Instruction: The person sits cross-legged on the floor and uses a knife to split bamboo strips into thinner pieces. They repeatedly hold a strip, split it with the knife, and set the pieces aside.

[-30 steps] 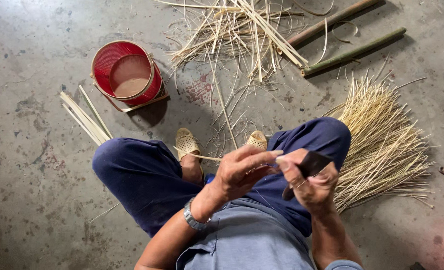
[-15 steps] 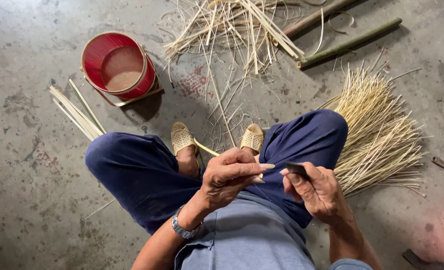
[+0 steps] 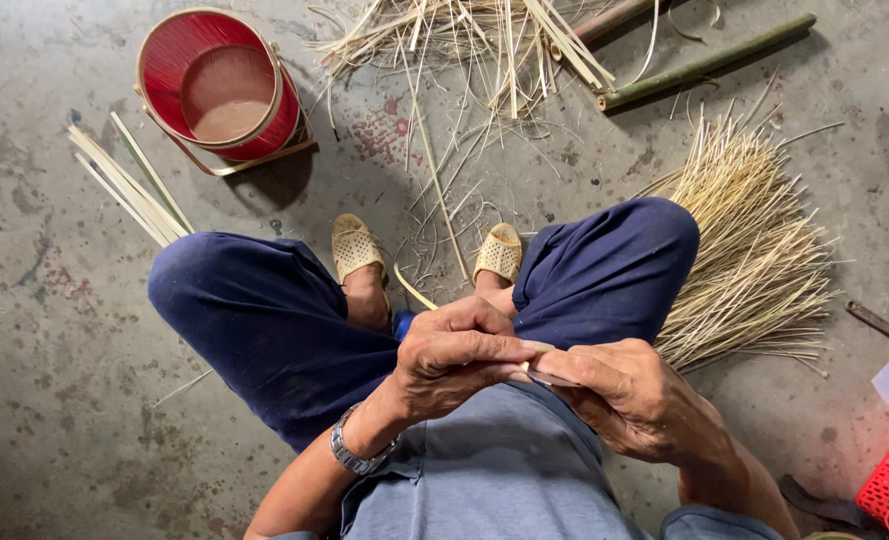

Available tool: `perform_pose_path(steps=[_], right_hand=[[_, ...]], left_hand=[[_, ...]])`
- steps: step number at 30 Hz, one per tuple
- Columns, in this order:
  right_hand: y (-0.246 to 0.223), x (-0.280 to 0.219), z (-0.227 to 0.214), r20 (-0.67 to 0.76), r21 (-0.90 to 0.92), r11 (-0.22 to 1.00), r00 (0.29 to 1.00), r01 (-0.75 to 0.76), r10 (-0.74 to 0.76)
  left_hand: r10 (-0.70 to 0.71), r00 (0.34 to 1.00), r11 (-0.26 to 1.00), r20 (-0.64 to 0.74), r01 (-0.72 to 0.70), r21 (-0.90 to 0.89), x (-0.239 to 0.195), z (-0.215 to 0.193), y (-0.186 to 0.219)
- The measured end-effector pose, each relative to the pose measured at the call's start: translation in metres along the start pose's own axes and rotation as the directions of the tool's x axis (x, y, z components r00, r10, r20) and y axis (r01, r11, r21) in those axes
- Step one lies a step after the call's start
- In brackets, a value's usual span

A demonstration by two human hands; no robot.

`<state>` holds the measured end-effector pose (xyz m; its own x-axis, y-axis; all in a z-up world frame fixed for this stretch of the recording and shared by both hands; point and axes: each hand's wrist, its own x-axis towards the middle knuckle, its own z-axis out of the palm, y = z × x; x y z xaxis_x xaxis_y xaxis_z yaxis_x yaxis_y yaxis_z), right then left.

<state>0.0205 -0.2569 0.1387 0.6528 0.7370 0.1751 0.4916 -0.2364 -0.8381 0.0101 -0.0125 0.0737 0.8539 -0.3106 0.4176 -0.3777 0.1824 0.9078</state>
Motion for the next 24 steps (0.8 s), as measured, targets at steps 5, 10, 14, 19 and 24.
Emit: perform_pose_path(steps=[5, 10, 14, 19, 24], right_hand=[[0.0006, 0.0018, 0.0013, 0.005, 0.038, 0.999, 1.000, -0.015, 0.014], [0.0026, 0.0013, 0.0008, 0.023, 0.038, 0.999, 1.000, -0.011, 0.010], [0.0042, 0.0016, 0.0025, 0.022, 0.016, 0.999, 0.999, -0.028, 0.027], [0.0054, 0.0023, 0.0037, 0.008, -0.004, 1.000, 1.000, 0.007, -0.007], [0.0036, 0.0045, 0.0022, 0.045, -0.076, 0.996, 0.998, 0.044, -0.041]], left_hand=[[0.017, 1.000, 1.000, -0.014, -0.018, -0.007, -0.0037, 0.0010, -0.0045], [0.022, 0.999, 0.997, -0.029, -0.024, -0.070, -0.0052, 0.0028, -0.0075], [0.056, 0.998, 0.998, -0.023, -0.056, -0.023, -0.0051, 0.0007, -0.0093], [0.071, 0.997, 0.997, -0.018, -0.071, 0.008, -0.0044, 0.0007, -0.0103], [0.098, 0.995, 0.995, -0.001, -0.098, 0.002, -0.0025, -0.0022, -0.0055]])
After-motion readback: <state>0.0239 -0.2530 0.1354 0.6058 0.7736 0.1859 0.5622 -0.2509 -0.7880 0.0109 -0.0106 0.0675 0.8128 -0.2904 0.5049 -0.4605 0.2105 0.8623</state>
